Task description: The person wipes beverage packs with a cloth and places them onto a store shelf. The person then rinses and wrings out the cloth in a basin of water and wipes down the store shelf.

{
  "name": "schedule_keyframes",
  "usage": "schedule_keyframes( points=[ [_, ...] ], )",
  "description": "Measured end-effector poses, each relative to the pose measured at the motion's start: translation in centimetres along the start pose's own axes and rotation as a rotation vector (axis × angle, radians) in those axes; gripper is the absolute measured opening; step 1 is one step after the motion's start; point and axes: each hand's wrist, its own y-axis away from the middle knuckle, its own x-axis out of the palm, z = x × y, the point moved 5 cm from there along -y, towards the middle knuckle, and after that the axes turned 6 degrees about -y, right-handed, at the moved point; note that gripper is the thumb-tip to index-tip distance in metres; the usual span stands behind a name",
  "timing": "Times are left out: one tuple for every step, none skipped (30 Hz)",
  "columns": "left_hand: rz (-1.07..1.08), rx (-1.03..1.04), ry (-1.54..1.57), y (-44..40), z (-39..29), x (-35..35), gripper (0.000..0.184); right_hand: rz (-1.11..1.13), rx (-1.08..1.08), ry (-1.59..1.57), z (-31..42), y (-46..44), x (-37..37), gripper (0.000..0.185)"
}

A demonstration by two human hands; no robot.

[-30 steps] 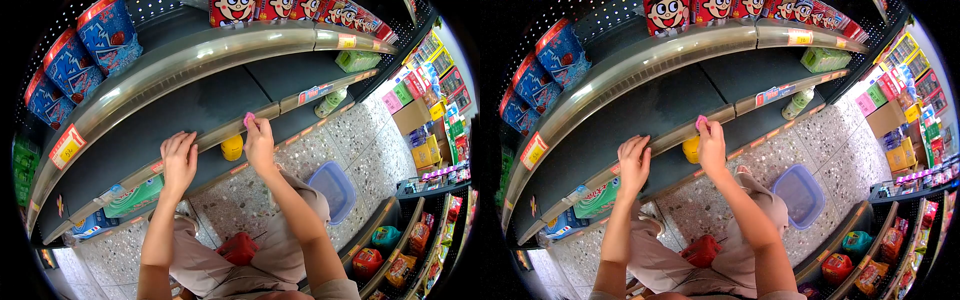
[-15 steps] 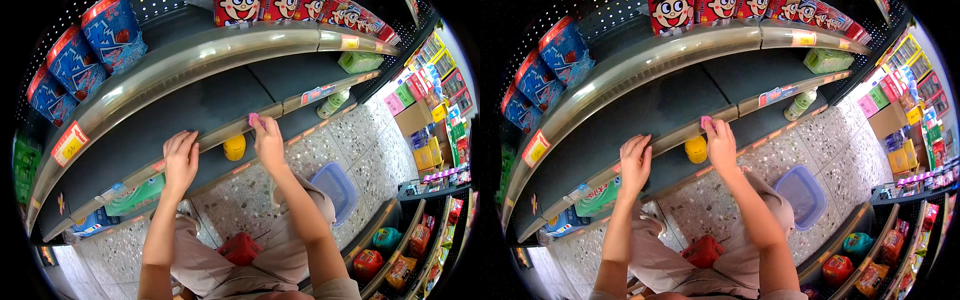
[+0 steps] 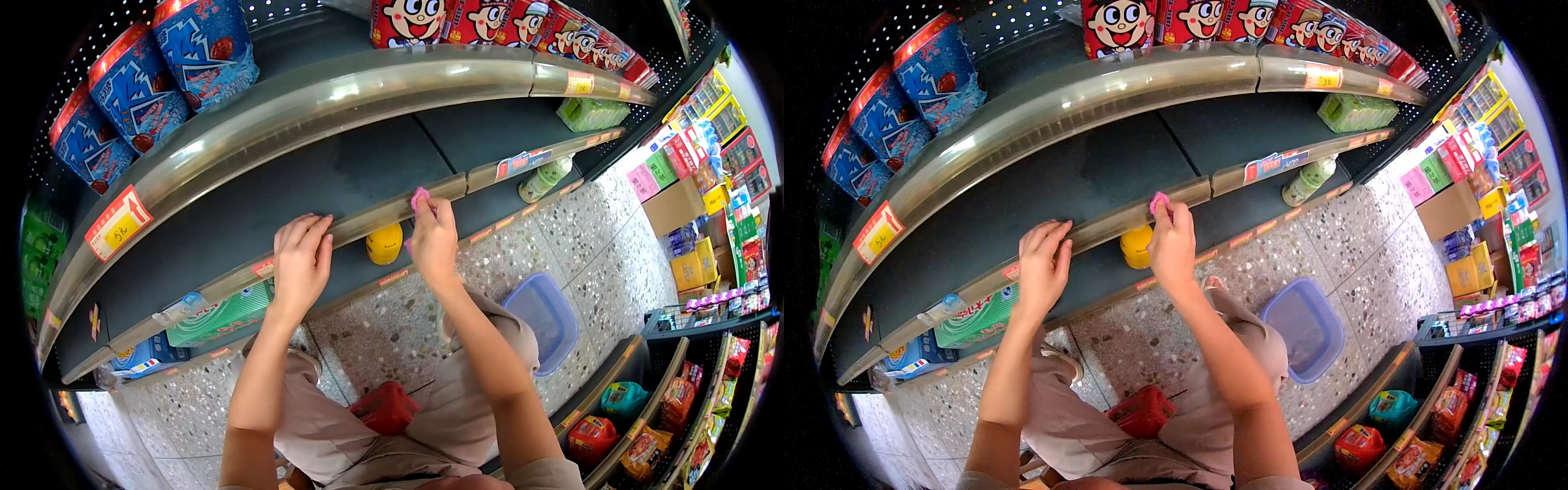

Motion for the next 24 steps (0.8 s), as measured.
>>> schedule_keyframes(
  points=[
    [-0.001,0.001,-0.001,0.0,0.0,0.0,0.023,-0.010,-0.017,0.010,0.3,0.0,0.1,0.033],
    [-0.004,0.002,-0.002,0.0,-0.1,0.0,0.024,-0.019,-0.033,0.019,0.6,0.1,0.1,0.030],
    [-0.006,0.003,-0.004,-0.1,-0.1,0.0,0.024,-0.019,-0.039,0.020,0.9,0.1,0.2,0.030],
    [-0.008,0.004,-0.006,-0.1,-0.1,0.0,0.024,-0.019,-0.045,0.021,1.1,0.2,0.3,0.030],
    [-0.009,0.007,-0.003,-0.1,-0.2,0.1,0.024,-0.020,-0.050,0.022,1.3,0.3,0.4,0.030],
    [-0.010,0.010,-0.001,-0.1,-0.2,0.2,0.024,-0.005,-0.042,0.011,1.4,0.4,0.6,0.033],
    [-0.012,0.013,0.001,-0.1,-0.2,0.2,0.024,0.009,-0.034,0.001,1.3,0.5,0.9,0.036],
    [-0.009,0.012,-0.002,0.0,-0.2,0.3,0.024,0.022,-0.026,-0.009,1.4,0.6,1.0,0.039],
    [-0.008,0.011,-0.005,0.0,-0.2,0.3,0.024,0.023,-0.023,-0.010,1.5,0.6,1.0,0.040],
    [-0.006,0.011,-0.008,0.1,-0.2,0.3,0.024,0.024,-0.020,-0.010,1.6,0.6,1.1,0.040],
    [-0.006,0.010,-0.009,0.1,-0.2,0.3,0.024,0.025,-0.017,-0.011,1.7,0.6,1.1,0.040],
    [-0.005,0.009,-0.009,0.1,-0.1,0.2,0.024,0.027,-0.018,-0.007,1.8,0.7,1.1,0.040],
    [-0.005,0.008,-0.010,0.2,-0.1,0.2,0.024,0.031,-0.019,-0.003,1.8,0.7,1.2,0.040],
    [-0.005,0.008,-0.010,0.2,-0.1,0.1,0.024,0.034,-0.022,0.001,1.9,0.7,1.1,0.040],
    [-0.004,0.008,-0.010,0.2,-0.1,0.0,0.024,0.041,-0.011,-0.013,2.0,0.7,1.1,0.038],
    [-0.003,0.009,-0.010,0.2,-0.2,0.0,0.024,0.049,0.000,-0.027,2.1,0.7,1.0,0.037],
    [-0.004,0.008,-0.009,0.2,-0.1,0.0,0.024,0.056,0.010,-0.040,2.2,0.7,0.9,0.036],
    [-0.006,0.008,-0.007,0.3,-0.1,0.0,0.024,0.045,-0.022,-0.025,2.3,0.7,0.8,0.037],
    [-0.008,0.008,-0.006,0.3,-0.1,0.0,0.024,0.032,-0.054,-0.010,2.2,0.7,0.8,0.038],
    [-0.007,0.008,-0.008,0.2,-0.1,-0.1,0.024,0.020,-0.085,0.006,2.2,0.6,0.7,0.040],
    [-0.006,0.008,-0.010,0.2,-0.2,-0.1,0.024,0.037,-0.074,-0.010,2.1,0.6,0.6,0.039],
    [-0.004,0.009,-0.011,0.1,-0.2,-0.1,0.024,0.053,-0.063,-0.025,1.9,0.6,0.5,0.039],
    [-0.004,0.013,-0.011,0.1,-0.2,-0.1,0.024,0.070,-0.052,-0.040,1.8,0.6,0.5,0.039],
    [-0.003,0.017,-0.011,0.1,-0.3,-0.1,0.024,0.063,-0.069,-0.028,1.7,0.6,0.4,0.039]
  ],
)
